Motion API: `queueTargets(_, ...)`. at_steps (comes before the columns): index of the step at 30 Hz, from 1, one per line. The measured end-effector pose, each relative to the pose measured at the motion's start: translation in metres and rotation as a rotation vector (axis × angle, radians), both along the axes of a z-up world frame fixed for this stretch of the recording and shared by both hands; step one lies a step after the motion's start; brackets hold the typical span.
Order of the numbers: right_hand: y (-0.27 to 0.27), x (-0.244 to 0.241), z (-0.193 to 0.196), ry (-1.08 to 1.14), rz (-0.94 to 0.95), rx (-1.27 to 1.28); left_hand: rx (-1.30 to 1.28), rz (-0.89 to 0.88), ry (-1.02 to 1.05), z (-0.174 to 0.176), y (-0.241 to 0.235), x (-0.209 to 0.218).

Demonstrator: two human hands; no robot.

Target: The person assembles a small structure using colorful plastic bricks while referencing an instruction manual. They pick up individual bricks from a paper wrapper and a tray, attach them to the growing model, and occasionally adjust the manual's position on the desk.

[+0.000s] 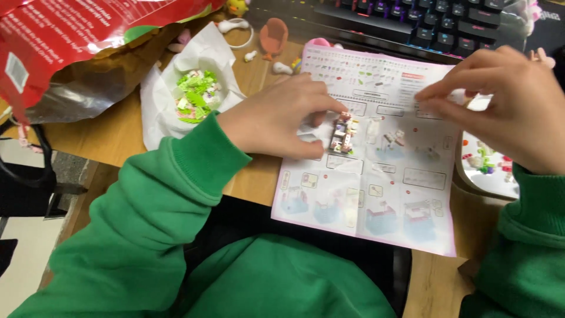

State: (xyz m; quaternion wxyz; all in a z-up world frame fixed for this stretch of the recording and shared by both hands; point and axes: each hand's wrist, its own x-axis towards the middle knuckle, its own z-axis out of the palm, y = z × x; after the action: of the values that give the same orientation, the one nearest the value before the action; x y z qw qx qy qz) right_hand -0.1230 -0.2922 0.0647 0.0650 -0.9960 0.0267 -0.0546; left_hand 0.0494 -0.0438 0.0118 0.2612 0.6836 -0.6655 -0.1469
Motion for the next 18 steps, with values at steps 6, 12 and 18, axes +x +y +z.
queueTargets(6,0.012,-0.01,0.009,0.234,-0.11,0.093,-0.106,0.037,-0.009,-0.002,-0.002,-0.001)
queueTargets(12,0.027,-0.008,-0.005,0.244,-0.108,0.01,-0.127,0.078,-0.077,-0.004,-0.007,-0.003)
queueTargets(18,0.023,-0.006,-0.018,0.181,-0.034,0.008,-0.167,0.073,-0.068,-0.006,-0.008,-0.003)
